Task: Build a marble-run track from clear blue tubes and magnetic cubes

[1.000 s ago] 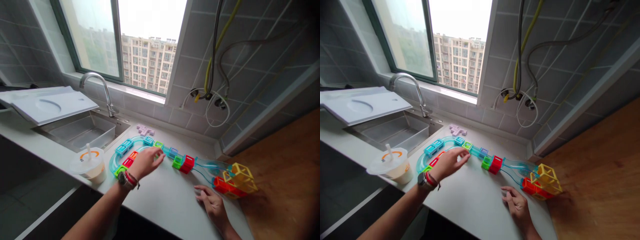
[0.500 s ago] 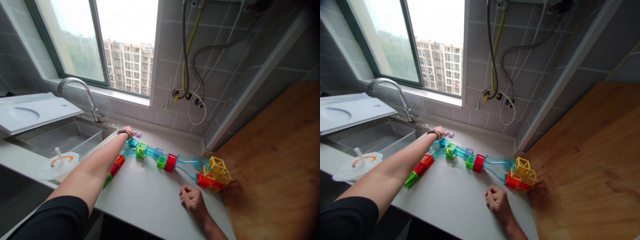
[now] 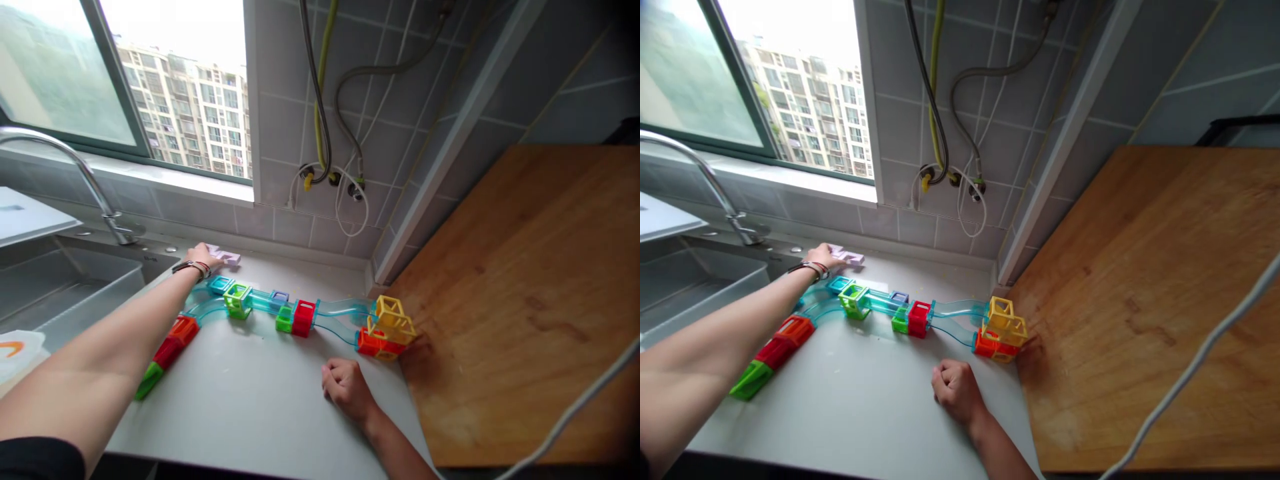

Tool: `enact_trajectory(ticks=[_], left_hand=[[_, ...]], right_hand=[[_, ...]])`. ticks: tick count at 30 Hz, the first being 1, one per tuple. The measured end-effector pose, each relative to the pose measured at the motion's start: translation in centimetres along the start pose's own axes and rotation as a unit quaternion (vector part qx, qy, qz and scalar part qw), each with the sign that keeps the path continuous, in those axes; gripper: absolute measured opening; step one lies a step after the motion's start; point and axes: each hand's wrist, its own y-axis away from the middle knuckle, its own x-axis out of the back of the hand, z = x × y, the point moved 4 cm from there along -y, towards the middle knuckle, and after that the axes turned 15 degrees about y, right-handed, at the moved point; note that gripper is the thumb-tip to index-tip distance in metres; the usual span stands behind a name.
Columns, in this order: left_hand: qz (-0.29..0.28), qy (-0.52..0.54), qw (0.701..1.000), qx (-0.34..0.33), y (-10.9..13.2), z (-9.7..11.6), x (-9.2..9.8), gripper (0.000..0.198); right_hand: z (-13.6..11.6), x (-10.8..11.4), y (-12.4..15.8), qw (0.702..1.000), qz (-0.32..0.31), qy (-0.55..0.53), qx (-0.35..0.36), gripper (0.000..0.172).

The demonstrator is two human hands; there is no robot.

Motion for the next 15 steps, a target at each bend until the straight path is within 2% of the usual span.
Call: enact_trajectory(ticks=[5, 9, 12, 15], left_hand=[[0.021, 0.024, 1.000, -0.001, -1.0, 0.9, 2.0, 0.069], [0.012, 0.062, 0.998, -0.013, -1.2, 2.5, 3.1, 0.062], [0.020, 0.108, 0.994, -0.020, -0.1, 3.7, 4.1, 0.049], [0.060, 0.178, 0.981, -0.038, 2.2, 4.5, 5.6, 0.047]], right_hand=[[0.0, 0.1, 0.0, 1.000, -0.007, -0.008, -0.006, 0.058], [-0.1, 0.2, 0.1, 1.000, -0.019, -0.014, -0.005, 0.056], [-0.2, 0.4, 0.1, 1.000, -0.021, -0.018, -0.001, 0.056], [-0.3, 0.5, 0.1, 1.000, -0.023, -0.016, 0.004, 0.056]])
